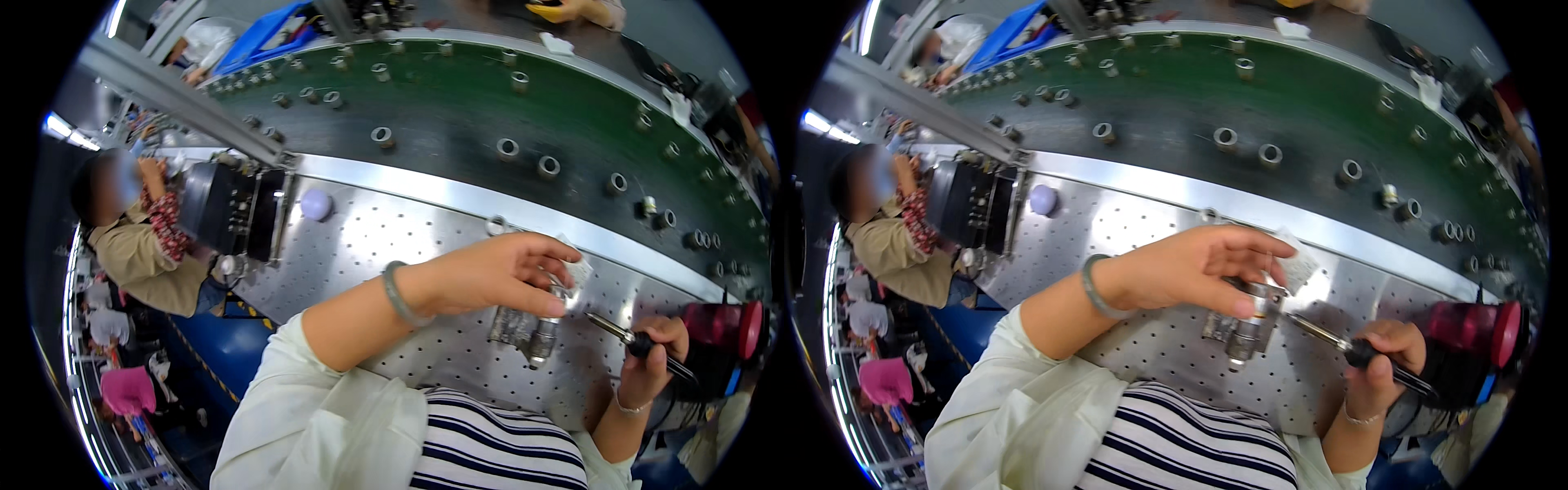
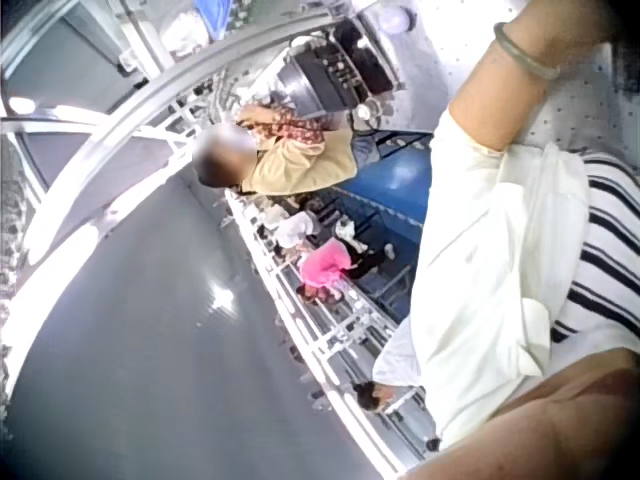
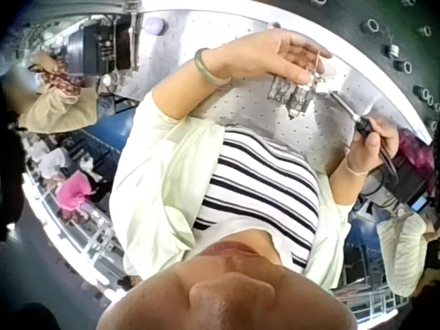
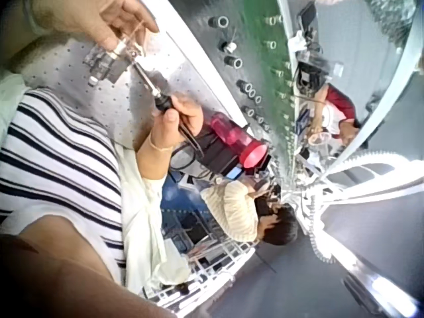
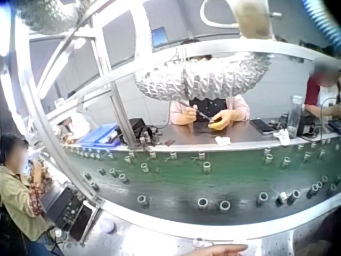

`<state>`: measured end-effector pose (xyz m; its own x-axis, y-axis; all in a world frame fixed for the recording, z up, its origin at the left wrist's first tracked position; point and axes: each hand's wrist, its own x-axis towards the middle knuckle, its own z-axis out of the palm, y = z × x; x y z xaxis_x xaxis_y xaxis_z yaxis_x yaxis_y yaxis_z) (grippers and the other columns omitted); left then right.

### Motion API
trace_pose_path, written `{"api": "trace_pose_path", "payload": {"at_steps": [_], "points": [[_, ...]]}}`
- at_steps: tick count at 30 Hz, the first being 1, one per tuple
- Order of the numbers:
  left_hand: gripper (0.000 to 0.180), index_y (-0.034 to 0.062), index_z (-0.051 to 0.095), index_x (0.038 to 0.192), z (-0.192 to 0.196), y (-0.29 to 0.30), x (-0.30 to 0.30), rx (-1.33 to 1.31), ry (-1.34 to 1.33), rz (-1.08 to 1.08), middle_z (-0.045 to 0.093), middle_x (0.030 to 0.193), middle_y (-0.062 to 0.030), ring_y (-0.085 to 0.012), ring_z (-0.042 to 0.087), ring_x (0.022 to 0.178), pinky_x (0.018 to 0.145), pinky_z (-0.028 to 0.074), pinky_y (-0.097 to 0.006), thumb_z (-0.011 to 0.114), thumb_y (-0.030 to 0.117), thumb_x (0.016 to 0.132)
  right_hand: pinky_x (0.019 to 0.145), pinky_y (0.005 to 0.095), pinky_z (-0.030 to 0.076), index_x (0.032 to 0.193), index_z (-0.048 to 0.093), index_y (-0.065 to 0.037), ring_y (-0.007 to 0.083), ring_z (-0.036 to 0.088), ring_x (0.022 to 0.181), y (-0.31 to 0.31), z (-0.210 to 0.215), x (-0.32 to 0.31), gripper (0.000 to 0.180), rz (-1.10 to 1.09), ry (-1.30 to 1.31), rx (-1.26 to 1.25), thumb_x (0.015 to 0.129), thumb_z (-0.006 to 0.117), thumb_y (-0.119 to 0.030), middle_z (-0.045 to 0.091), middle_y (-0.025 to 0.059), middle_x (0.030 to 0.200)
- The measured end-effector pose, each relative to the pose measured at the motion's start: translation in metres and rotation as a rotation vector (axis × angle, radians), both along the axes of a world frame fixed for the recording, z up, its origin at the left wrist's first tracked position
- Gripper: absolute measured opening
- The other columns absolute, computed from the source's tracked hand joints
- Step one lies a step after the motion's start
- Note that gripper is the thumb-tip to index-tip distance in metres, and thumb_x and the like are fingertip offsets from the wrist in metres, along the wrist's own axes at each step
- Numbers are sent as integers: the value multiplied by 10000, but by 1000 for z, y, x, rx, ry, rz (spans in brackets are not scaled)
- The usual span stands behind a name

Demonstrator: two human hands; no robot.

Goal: The person uses a soldering iron to apply solder to small cylindrical metal components on a perforated metal workbench. They repeatedly pick up a component, heat it with the iron, and place it back on the table.

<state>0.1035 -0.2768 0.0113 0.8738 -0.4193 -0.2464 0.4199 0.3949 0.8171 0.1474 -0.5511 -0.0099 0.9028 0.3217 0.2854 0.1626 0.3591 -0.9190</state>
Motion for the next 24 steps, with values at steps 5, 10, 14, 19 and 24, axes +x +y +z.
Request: {"api": "trace_pose_path", "payload": {"at_steps": [5,10,14,19,24], "points": [[741,39,335,1432,1,5,-4,-73,58,-20,494,1309,-157,-233,549,1127,915,483,-339,669,-48,776,453,207,418,866,559,31,121,532,482,-1,4,4,279,87,9,38,807,730,-181,582,111,695],[863,22,252,1458,-9,5,-4,-209,103,-5,383,1411,-212,-320,500,1224,961,477,-406,720,-7,735,428,205,375,840,562,20,88,486,417,1,7,2,252,118,-8,-20,821,694,-193,560,77,621],[713,-12,429,1363,-10,-2,-1,-3,12,-10,573,1209,-167,-221,573,1072,859,494,-305,753,71,733,503,228,456,863,614,51,149,578,526,-1,7,3,169,195,18,33,764,709,-47,611,121,692],[486,-9,591,1202,4,-6,-1,90,38,18,619,1103,-134,-182,574,1009,853,469,-269,735,57,742,526,249,466,857,620,59,164,587,551,-2,5,2,160,154,4,-1,753,710,-25,612,115,697],[313,-21,655,1074,-2,-13,-4,54,-165,97,597,1099,-144,-184,572,1013,864,473,-286,686,-19,763,524,254,464,864,623,63,168,586,547,-1,7,2,183,170,-2,42,731,725,-11,619,126,708]]}}
